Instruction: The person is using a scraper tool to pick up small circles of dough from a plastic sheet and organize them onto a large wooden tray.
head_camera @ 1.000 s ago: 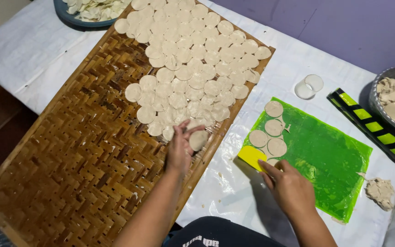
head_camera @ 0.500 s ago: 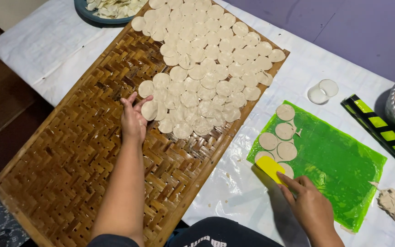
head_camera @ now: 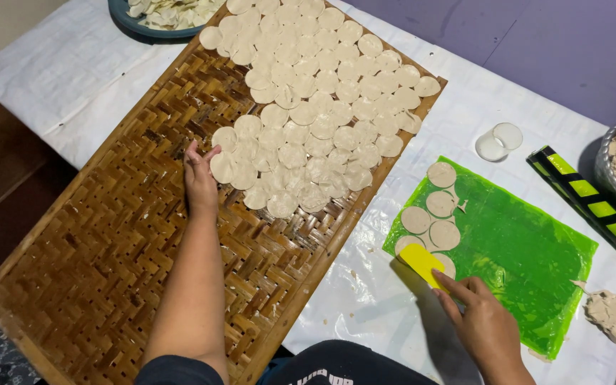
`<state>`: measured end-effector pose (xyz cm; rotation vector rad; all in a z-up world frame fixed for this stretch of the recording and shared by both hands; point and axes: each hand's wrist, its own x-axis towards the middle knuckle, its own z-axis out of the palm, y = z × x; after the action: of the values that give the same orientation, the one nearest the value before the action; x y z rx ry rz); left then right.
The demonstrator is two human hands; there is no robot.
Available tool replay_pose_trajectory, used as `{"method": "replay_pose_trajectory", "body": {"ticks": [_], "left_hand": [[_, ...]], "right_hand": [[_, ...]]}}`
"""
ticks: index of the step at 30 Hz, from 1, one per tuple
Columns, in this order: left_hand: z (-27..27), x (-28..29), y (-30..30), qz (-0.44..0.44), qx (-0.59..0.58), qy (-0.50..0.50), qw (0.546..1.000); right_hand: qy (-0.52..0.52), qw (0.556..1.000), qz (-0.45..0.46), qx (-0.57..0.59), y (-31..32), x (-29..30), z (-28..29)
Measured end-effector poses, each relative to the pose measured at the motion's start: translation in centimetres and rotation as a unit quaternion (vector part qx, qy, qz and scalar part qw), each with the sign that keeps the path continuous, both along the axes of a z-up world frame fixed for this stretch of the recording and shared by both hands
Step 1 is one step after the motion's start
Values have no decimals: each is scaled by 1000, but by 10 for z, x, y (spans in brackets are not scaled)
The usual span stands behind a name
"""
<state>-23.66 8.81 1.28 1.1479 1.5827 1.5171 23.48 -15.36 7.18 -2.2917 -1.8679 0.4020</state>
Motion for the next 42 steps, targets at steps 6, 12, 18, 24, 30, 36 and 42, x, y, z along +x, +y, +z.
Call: {"method": "replay_pose_trajectory", "body": {"ticks": [6, 12, 18, 24, 30, 36, 42], "left_hand": [[-63, -20, 16, -59, 131, 8, 990], [-35, -3, -3, -69, 138, 130, 979], [-9, 14, -19, -55, 56, 243, 967], [47, 40, -33, -15, -156, 288, 945], [10, 18, -24, 40, -89, 356, 929], [-24, -6, -19, 78, 40, 315, 945], [15, 65, -55, 0, 84, 325, 942]], "right_hand": [[18, 1000, 5, 15, -4, -1, 0], [15, 1000, -4, -3, -8, -2, 0], [22, 1000, 11, -6, -12, 0, -5], [33, 999, 14, -6, -15, 1, -8], [38, 999, -4, -18, -18, 5, -9], [51, 996, -68, 7, -20, 26, -18], [-36, 978, -207, 12, -6, 62, -13]]}}
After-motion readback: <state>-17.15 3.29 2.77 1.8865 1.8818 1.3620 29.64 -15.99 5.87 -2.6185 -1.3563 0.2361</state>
